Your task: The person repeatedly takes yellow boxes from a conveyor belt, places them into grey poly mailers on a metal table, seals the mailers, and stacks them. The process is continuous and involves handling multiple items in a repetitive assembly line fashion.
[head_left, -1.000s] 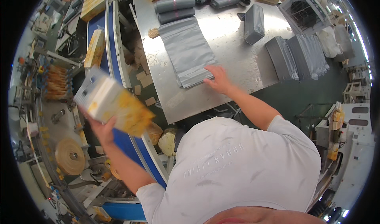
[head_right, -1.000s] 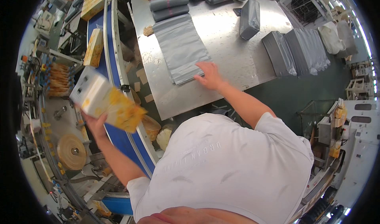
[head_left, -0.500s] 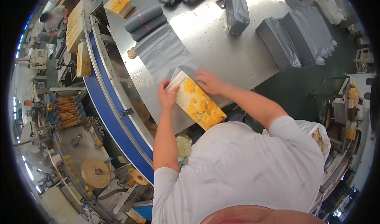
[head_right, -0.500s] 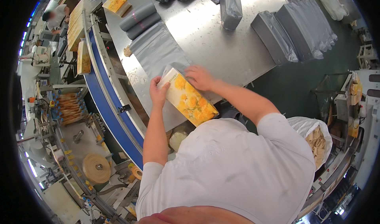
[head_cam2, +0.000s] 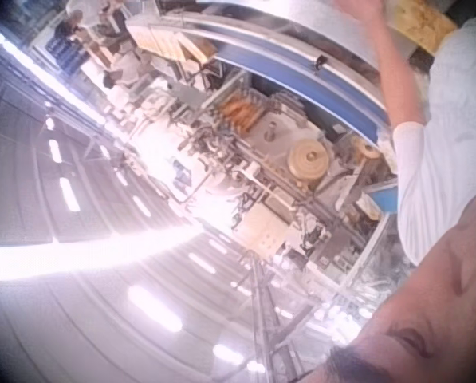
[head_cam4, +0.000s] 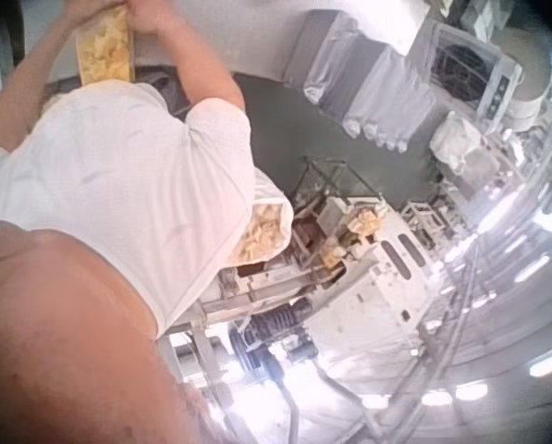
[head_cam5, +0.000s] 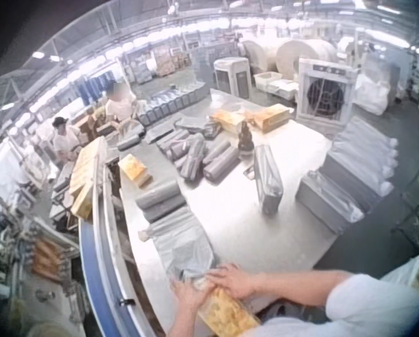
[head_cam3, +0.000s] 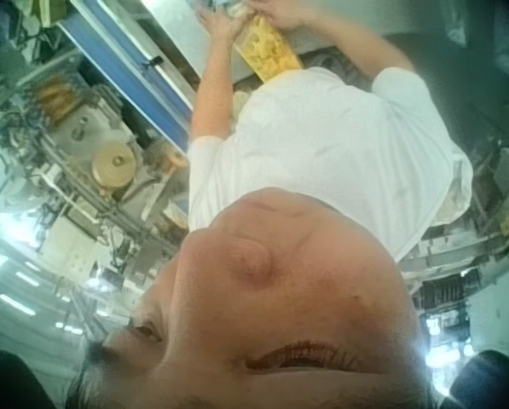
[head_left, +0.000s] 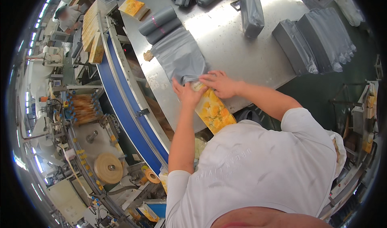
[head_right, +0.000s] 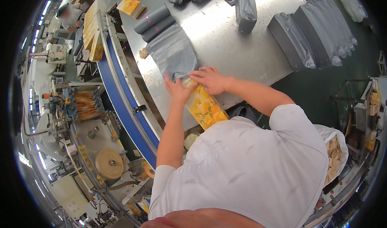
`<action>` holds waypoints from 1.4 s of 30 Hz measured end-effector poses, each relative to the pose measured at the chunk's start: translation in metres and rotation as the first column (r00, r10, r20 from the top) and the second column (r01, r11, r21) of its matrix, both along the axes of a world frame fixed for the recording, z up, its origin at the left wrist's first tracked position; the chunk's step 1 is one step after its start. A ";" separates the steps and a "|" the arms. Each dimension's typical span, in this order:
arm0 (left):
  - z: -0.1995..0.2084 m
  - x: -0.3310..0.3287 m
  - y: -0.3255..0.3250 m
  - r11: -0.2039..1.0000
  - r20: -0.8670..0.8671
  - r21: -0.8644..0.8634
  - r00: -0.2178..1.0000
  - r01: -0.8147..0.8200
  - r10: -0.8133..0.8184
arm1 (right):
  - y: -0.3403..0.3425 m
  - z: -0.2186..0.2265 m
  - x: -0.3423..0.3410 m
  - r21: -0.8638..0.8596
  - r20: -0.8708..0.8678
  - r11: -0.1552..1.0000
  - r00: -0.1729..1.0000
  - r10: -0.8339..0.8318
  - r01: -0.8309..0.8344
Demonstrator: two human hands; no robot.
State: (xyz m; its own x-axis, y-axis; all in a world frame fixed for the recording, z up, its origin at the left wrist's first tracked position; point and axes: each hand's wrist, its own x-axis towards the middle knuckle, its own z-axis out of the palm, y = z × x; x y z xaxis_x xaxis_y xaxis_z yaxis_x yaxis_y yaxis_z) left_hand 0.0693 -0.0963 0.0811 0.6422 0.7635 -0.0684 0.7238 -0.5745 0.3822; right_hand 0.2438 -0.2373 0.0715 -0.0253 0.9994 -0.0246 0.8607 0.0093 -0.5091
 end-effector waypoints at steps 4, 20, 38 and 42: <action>-0.072 -0.057 -0.008 0.755 0.383 -0.595 0.728 -0.276 0.568 | 0.007 0.005 -0.019 0.061 -0.003 0.996 0.998 0.070 -0.069; -0.083 -0.088 0.017 0.987 -0.079 -0.138 0.992 0.084 -0.095 | -0.006 -0.025 -0.041 -0.318 0.001 0.880 0.928 -0.373 0.354; -0.091 -0.172 -0.037 0.829 0.246 -0.559 0.961 0.033 0.128 | -0.026 0.018 -0.126 -0.167 -0.036 0.986 0.999 -0.014 0.007; -0.091 -0.171 -0.057 0.704 0.321 -0.706 0.850 -0.080 0.418 | -0.004 -0.018 -0.158 0.077 -0.249 0.991 0.965 -0.085 0.108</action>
